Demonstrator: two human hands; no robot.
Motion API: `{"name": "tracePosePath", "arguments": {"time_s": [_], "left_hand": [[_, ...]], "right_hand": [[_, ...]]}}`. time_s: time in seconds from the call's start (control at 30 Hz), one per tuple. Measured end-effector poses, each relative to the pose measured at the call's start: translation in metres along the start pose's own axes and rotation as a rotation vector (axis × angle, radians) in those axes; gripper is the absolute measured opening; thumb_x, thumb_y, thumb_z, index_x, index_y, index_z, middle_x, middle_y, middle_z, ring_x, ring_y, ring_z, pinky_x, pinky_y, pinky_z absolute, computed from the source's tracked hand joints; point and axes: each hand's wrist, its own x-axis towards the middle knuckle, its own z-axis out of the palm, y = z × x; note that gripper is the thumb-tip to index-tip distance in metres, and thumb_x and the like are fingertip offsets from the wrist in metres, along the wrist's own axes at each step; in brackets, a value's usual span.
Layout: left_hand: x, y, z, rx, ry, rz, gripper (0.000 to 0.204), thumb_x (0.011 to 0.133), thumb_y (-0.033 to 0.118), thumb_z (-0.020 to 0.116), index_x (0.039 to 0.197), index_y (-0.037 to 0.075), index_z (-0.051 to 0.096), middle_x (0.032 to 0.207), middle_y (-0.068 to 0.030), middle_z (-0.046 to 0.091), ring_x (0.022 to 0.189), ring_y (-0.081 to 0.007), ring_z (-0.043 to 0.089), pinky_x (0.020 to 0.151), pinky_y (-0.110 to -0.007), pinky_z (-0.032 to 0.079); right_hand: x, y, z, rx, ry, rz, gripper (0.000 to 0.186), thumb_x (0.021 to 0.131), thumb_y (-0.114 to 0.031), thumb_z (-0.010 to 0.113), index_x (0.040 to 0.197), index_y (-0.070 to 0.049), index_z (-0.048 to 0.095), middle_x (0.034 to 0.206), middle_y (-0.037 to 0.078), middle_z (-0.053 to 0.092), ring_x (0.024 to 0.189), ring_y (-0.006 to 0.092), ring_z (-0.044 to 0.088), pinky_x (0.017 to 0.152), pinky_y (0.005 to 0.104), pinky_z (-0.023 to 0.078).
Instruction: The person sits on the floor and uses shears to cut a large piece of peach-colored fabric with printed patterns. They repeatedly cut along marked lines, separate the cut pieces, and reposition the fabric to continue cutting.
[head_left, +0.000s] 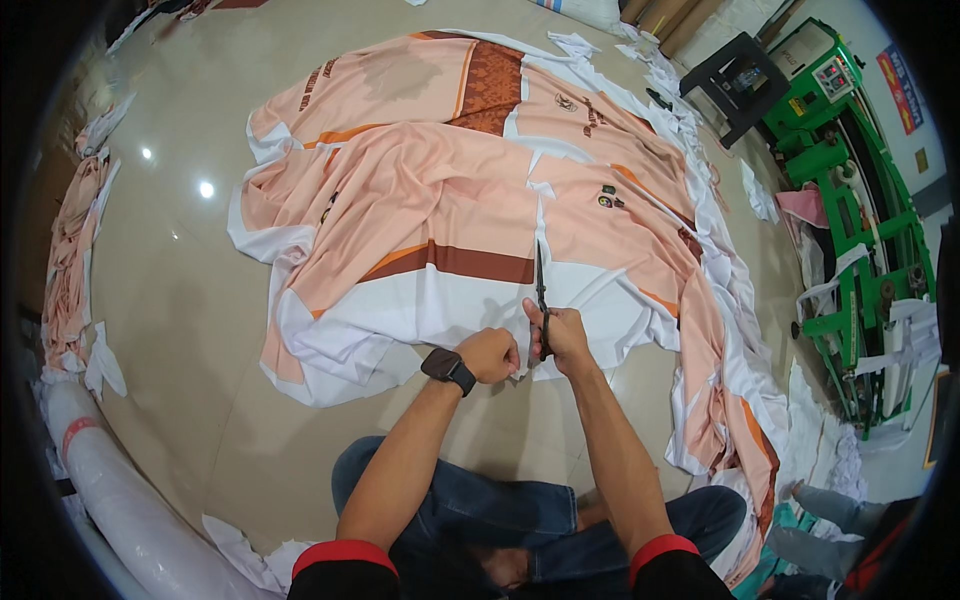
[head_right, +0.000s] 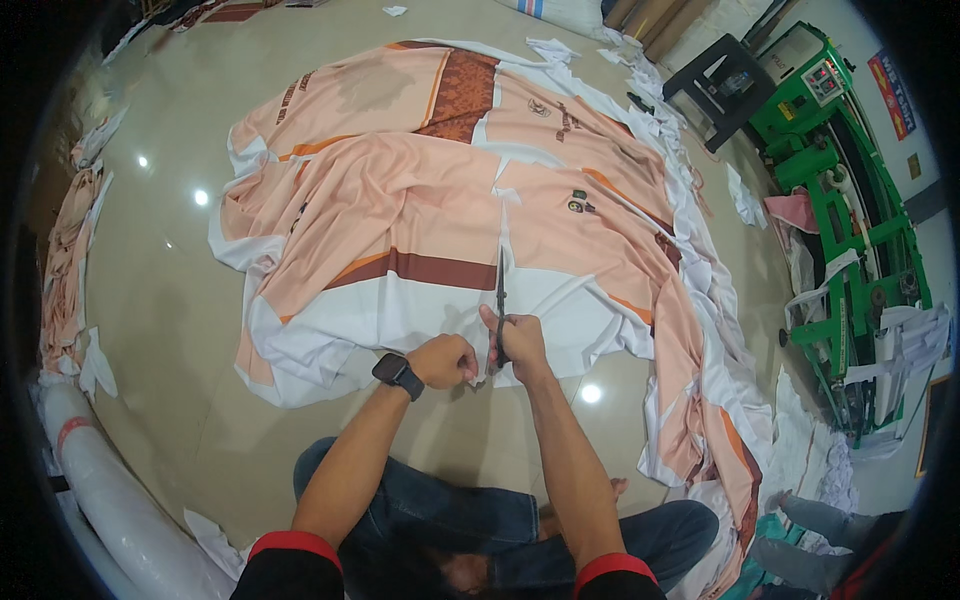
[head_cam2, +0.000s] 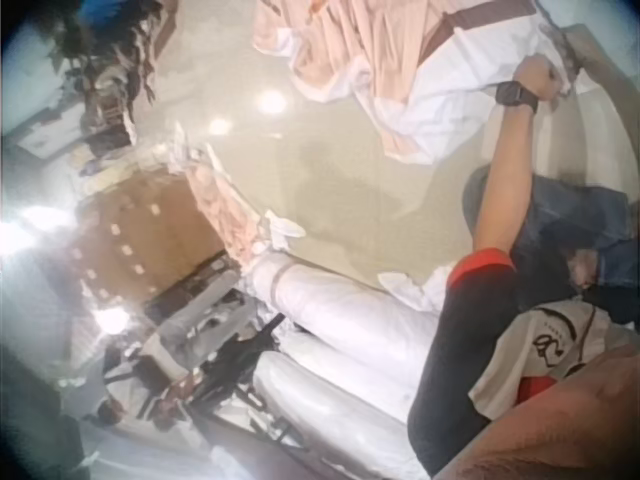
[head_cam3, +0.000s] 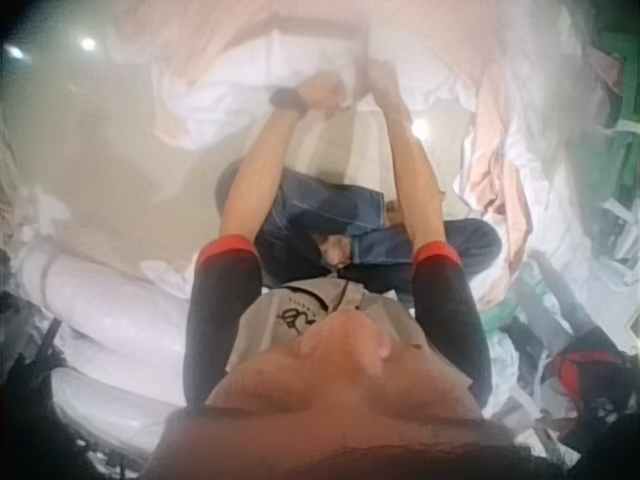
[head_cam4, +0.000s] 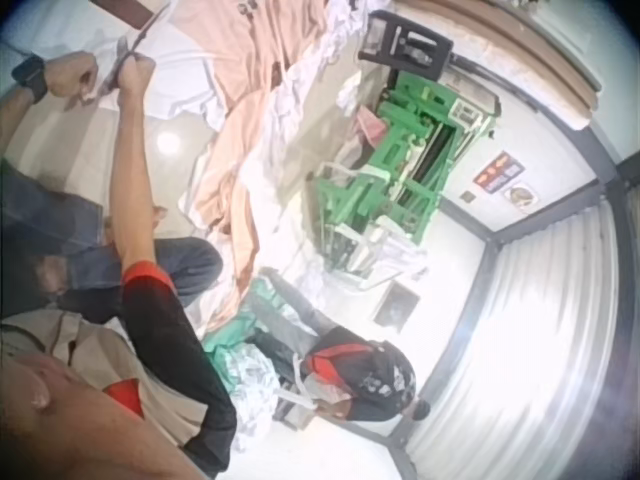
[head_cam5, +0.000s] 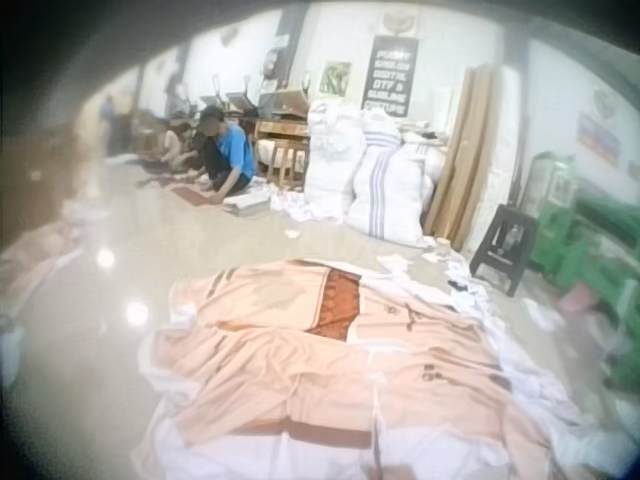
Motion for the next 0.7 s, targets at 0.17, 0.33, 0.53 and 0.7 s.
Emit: {"name": "tracePosePath", "arguments": {"time_s": [0.17,0.33,0.53,0.7], "left_hand": [[-0.001,-0.002,-0.019,0.003,0.192,0.035,0.020,0.079,0.006,0.074,0.099,0.002,0.074,0.105,-0.0161,0.074,0.094,-0.0288,0.072,0.083,-0.037,0.056],[-0.010,-0.008,-0.040,0.373,0.579,-0.130,0.075,0.076,0.019,0.083,0.142,0.004,0.051,0.156,-0.0225,0.041,0.139,-0.0381,0.044,0.107,-0.048,0.045],[-0.035,0.033,0.011,0.696,0.342,-0.482,0.111,0.081,0.062,0.073,0.162,0.005,0.023,0.168,-0.0243,0.016,0.153,-0.0511,0.012,0.115,-0.071,0.024],[-0.079,0.084,0.072,0.986,-0.287,-0.516,0.073,0.090,0.065,0.061,0.134,0.007,0.067,0.155,-0.0234,0.045,0.145,-0.0466,0.039,0.113,-0.077,0.016]], "right_hand": [[-0.045,0.043,-0.008,-0.032,0.034,-0.062,0.049,0.088,-0.043,0.081,0.088,0.002,0.062,0.057,0.005,0.057,0.043,0.0178,0.054,0.042,0.0323,0.043],[-0.059,0.071,-0.053,-0.772,0.434,-0.536,0.046,0.092,-0.027,0.073,0.118,0.008,0.058,0.070,0.019,0.066,0.063,0.0355,0.069,0.062,0.0437,0.055],[-0.047,0.060,-0.126,-0.979,0.101,-0.547,0.062,0.097,-0.034,0.064,0.135,0.010,0.042,0.103,0.034,0.067,0.095,0.0496,0.067,0.082,0.0528,0.054],[-0.148,0.091,-0.156,-1.162,-0.101,-0.202,0.067,0.098,-0.050,0.060,0.124,0.010,0.048,0.091,0.033,0.069,0.086,0.0507,0.068,0.079,0.0532,0.055]]}}
